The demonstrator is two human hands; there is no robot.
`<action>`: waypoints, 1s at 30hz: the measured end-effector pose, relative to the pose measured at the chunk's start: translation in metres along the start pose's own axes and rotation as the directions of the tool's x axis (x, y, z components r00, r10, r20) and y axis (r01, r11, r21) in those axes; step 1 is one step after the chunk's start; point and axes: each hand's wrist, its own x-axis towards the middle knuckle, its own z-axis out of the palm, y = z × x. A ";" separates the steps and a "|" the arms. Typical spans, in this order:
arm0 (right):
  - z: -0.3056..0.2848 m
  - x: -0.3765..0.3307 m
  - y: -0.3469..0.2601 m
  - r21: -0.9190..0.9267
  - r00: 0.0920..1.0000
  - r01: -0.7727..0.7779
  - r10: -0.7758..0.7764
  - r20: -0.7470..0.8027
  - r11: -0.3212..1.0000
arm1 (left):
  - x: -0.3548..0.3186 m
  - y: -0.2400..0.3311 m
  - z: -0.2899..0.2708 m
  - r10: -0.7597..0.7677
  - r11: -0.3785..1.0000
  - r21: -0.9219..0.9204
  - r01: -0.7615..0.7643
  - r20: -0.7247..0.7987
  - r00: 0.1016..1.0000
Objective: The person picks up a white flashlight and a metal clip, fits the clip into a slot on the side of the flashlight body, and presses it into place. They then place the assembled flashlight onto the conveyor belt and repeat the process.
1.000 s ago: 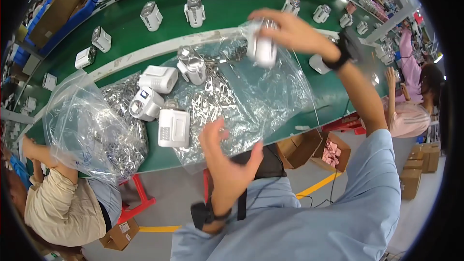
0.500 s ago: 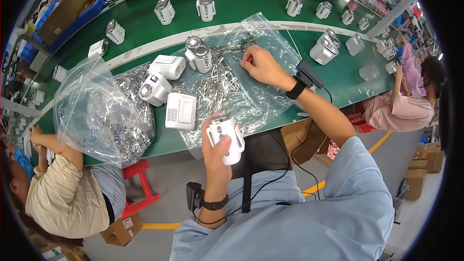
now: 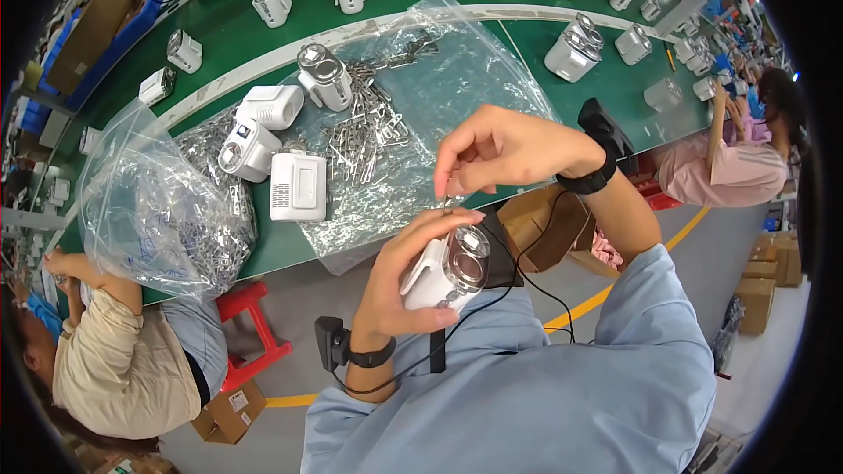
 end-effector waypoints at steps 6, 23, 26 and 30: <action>0.035 0.003 0.033 0.342 0.972 0.115 -0.036 -0.230 0.932 | -0.006 0.002 0.007 -0.069 0.990 -0.131 0.056 -0.095 0.993; 0.059 -0.017 0.034 -0.075 0.868 0.265 -0.272 -0.417 0.961 | 0.024 -0.009 0.031 -0.286 0.955 -0.239 0.174 -0.603 0.745; 0.060 -0.016 0.041 -0.105 0.859 0.247 -0.268 -0.436 0.963 | 0.022 -0.012 0.031 -0.285 0.956 -0.226 0.185 -0.580 0.763; 0.058 -0.017 0.046 -0.289 0.867 0.214 -0.318 -0.384 0.933 | 0.021 -0.017 0.033 -0.251 0.962 -0.083 0.260 -0.646 0.721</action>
